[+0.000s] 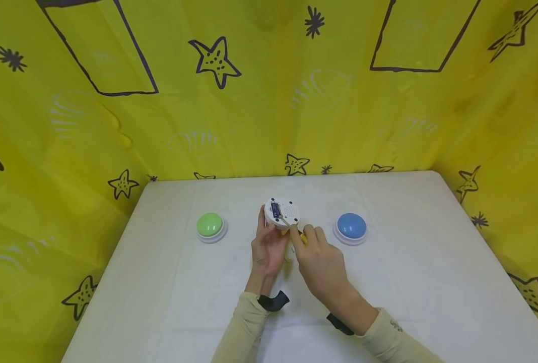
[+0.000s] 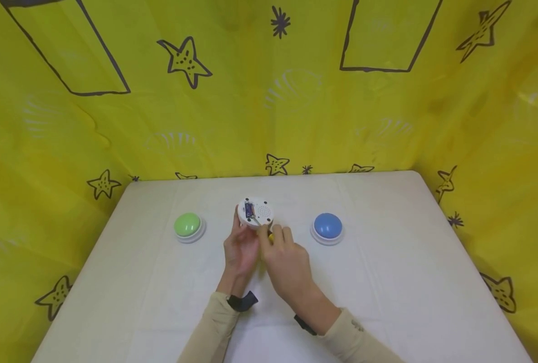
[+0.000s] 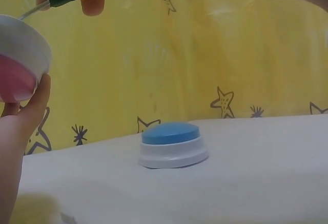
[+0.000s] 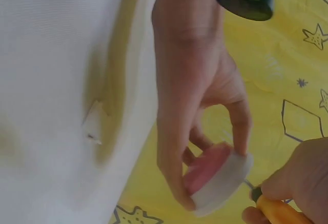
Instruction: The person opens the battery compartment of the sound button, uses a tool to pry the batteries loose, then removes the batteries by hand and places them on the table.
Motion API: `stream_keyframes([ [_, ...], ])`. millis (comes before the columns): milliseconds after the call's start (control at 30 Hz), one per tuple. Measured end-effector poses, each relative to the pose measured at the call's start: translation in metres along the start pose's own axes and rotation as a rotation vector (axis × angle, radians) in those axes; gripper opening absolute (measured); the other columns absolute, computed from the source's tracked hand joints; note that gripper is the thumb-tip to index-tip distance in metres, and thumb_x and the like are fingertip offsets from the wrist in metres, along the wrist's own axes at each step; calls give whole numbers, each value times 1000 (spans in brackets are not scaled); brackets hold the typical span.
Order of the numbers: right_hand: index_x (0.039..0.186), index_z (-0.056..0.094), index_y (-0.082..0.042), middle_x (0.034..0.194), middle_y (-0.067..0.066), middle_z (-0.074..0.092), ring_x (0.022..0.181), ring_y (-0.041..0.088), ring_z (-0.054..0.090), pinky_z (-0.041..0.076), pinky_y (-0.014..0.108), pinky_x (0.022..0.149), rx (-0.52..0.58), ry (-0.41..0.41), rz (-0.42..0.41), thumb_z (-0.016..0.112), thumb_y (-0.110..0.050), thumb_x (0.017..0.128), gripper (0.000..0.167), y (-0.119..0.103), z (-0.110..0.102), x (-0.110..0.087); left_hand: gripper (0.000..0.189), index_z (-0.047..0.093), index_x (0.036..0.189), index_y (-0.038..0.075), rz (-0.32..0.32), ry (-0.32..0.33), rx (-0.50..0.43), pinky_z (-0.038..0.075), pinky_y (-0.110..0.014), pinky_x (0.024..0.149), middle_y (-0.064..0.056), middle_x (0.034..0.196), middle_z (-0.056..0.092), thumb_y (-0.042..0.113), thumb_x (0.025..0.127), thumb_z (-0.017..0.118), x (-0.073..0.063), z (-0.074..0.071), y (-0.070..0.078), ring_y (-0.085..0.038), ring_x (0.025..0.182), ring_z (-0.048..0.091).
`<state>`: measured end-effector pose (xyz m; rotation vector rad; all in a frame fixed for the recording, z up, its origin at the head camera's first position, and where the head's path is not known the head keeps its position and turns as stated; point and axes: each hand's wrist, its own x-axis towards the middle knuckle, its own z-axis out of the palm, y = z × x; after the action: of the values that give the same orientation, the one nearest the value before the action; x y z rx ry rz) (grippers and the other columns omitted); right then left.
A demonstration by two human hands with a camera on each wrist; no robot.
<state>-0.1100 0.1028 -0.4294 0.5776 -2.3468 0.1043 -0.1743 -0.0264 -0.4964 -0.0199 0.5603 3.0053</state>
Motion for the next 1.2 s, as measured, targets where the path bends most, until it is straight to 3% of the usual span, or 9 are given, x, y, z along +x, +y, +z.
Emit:
stream_keyframes([
  [400, 128, 70, -1, 95, 19, 66, 77, 29, 61, 46, 29, 39, 22, 53, -4, 74, 9, 81, 48, -2, 11, -9, 70, 32, 155, 26, 22, 34, 17, 33, -50, 126, -6, 173, 24, -6, 94, 46, 1, 2, -1, -32, 159, 25],
  [700, 128, 70, -1, 96, 18, 67, 76, 28, 61, 45, 29, 39, 47, 71, 2, 72, 10, 82, 48, -3, 11, -9, 80, 21, 163, 26, 16, 37, 16, 25, -55, 129, -6, 174, 22, -2, 95, 51, -1, 2, -2, -33, 159, 24],
  [967, 129, 71, -3, 95, 16, 66, 76, 28, 61, 48, 32, 40, 76, 94, 29, 71, 6, 83, 47, 1, 10, -10, 76, 21, 163, 26, 13, -11, 22, 45, -43, 114, -6, 173, 22, -1, 96, 46, -1, 2, -1, -32, 156, 28],
  [1200, 125, 70, -4, 93, 13, 67, 74, 28, 62, 50, 37, 41, 90, 134, 94, 51, -12, 105, 29, 4, 12, -9, 77, 20, 164, 27, 4, 8, -17, 29, -53, 128, -7, 170, 24, -3, 96, 40, 1, 0, 1, -32, 155, 30],
])
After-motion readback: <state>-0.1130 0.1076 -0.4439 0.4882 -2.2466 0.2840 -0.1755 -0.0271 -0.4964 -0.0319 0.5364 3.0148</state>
